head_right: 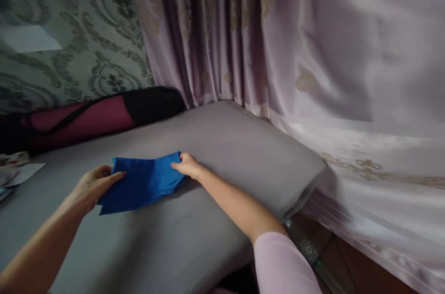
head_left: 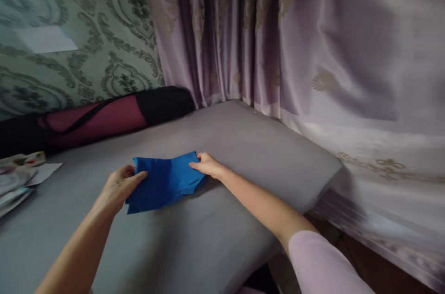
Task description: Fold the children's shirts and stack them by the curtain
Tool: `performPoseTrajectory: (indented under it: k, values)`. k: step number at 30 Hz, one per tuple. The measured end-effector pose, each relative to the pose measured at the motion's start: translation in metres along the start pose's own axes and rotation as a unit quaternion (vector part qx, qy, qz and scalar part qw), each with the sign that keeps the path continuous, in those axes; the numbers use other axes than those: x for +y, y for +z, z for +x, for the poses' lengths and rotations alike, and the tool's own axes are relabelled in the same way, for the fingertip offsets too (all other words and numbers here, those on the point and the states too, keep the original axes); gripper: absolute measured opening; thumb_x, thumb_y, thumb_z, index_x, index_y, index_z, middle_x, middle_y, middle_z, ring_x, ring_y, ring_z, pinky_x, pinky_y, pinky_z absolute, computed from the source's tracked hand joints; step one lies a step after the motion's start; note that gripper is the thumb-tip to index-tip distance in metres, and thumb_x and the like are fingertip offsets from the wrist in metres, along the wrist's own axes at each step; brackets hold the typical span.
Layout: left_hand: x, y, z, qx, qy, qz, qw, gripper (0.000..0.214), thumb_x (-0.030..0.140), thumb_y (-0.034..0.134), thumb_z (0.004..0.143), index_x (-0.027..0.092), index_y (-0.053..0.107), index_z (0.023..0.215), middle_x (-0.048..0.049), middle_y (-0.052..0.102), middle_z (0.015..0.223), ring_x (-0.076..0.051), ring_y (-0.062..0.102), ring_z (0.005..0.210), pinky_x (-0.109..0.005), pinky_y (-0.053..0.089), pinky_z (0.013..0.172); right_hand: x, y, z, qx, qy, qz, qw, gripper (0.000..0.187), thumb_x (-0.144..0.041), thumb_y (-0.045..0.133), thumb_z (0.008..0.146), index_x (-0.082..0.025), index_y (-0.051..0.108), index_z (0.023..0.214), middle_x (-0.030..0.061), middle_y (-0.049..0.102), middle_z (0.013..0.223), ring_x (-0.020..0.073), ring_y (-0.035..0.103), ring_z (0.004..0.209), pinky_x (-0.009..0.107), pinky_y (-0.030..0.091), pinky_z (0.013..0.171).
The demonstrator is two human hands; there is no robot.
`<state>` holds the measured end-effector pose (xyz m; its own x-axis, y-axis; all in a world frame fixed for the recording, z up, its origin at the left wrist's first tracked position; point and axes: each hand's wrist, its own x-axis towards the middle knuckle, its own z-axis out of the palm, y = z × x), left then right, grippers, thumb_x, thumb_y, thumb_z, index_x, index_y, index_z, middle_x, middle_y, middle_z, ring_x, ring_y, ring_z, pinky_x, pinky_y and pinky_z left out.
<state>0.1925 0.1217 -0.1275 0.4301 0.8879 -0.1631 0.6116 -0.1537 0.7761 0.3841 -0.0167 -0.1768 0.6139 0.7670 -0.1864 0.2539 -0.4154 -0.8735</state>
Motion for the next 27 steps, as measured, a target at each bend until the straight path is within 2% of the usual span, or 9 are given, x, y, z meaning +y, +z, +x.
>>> performPoseTrajectory:
  k: [3,6,8,11,15,19,23,25,27]
  values:
    - [0.032,0.018,-0.011,-0.046,-0.017,-0.103,0.994,0.045,0.029,0.067,0.071,0.019,0.051,0.112,0.0037,0.062,0.067,-0.014,0.059,0.055,-0.021,0.047,0.049,0.019,-0.036,-0.008,0.005,0.037,0.104,0.994,0.011,-0.024,0.07,0.076,-0.016,0.062,0.078,0.0005,0.065,0.069,0.0128,0.061,0.066,0.021,0.047,0.061]
    - [0.054,0.051,-0.016,-0.104,0.036,-0.174,0.979,0.078,0.027,0.072,0.068,0.025,0.035,0.137,0.0014,0.064,0.077,-0.015,0.063,0.062,-0.026,0.052,0.059,0.043,-0.088,-0.019,0.046,0.07,0.152,0.985,0.016,-0.022,0.073,0.075,-0.015,0.063,0.085,0.0009,0.064,0.07,0.0127,0.06,0.065,0.022,0.048,0.063]
    - [0.065,0.08,-0.016,-0.156,0.092,-0.191,0.965,0.073,0.027,0.07,0.069,0.025,0.041,0.136,-0.0006,0.065,0.082,-0.016,0.065,0.069,-0.027,0.053,0.066,0.06,-0.125,-0.026,0.095,0.085,0.163,0.978,0.025,-0.021,0.073,0.075,-0.015,0.063,0.097,0.0006,0.064,0.072,0.0123,0.06,0.065,0.023,0.048,0.064]
    - [0.081,0.13,-0.015,-0.204,0.157,-0.156,0.954,0.047,0.032,0.063,0.074,0.018,0.061,0.119,-0.004,0.065,0.083,-0.018,0.063,0.075,-0.028,0.052,0.069,0.084,-0.175,-0.034,0.128,0.093,0.162,0.974,0.04,-0.021,0.069,0.077,-0.021,0.059,0.116,-0.0021,0.063,0.072,0.0114,0.057,0.062,0.022,0.046,0.061]
    - [0.099,0.192,-0.015,-0.225,0.203,-0.146,0.942,0.046,0.027,0.056,0.08,0.015,0.058,0.124,-0.0092,0.065,0.096,-0.019,0.061,0.082,-0.032,0.051,0.074,0.107,-0.228,-0.041,0.138,0.084,0.118,0.98,0.041,-0.011,0.057,0.076,-0.023,0.064,0.115,-0.0015,0.066,0.083,0.0093,0.056,0.065,0.019,0.044,0.06]
    - [0.107,0.24,-0.015,-0.261,0.249,-0.177,0.916,0.052,0.022,0.054,0.081,0.019,0.051,0.132,-0.0105,0.062,0.109,-0.02,0.06,0.094,-0.035,0.051,0.083,0.119,-0.267,-0.038,0.155,0.088,0.01,0.984,0.048,-0.009,0.051,0.075,-0.022,0.064,0.119,-0.0017,0.066,0.076,0.0084,0.053,0.058,0.019,0.043,0.057]
    - [0.108,0.274,-0.013,-0.291,0.273,-0.182,0.899,0.058,0.02,0.051,0.083,0.022,0.042,0.14,-0.0106,0.058,0.116,-0.02,0.059,0.098,-0.037,0.05,0.089,0.122,-0.293,-0.027,0.157,0.079,-0.096,0.98,0.057,-0.005,0.046,0.075,-0.019,0.058,0.129,-0.0014,0.065,0.071,0.0086,0.049,0.05,0.022,0.043,0.055]
    - [0.11,0.289,-0.011,-0.306,0.278,-0.184,0.892,0.061,0.019,0.05,0.084,0.024,0.037,0.143,-0.0109,0.057,0.119,-0.02,0.059,0.1,-0.038,0.051,0.09,0.123,-0.304,-0.019,0.155,0.072,-0.169,0.971,0.056,-0.005,0.044,0.076,-0.019,0.058,0.129,0.0003,0.068,0.077,0.009,0.05,0.051,0.023,0.045,0.058]
    - [0.112,0.302,-0.009,-0.323,0.278,-0.19,0.884,0.063,0.019,0.051,0.084,0.025,0.033,0.144,-0.0118,0.054,0.124,-0.021,0.059,0.102,-0.04,0.051,0.09,0.124,-0.312,-0.013,0.156,0.061,-0.228,0.959,0.055,-0.004,0.043,0.079,-0.02,0.058,0.129,0.004,0.07,0.094,0.0112,0.058,0.061,0.025,0.048,0.067]
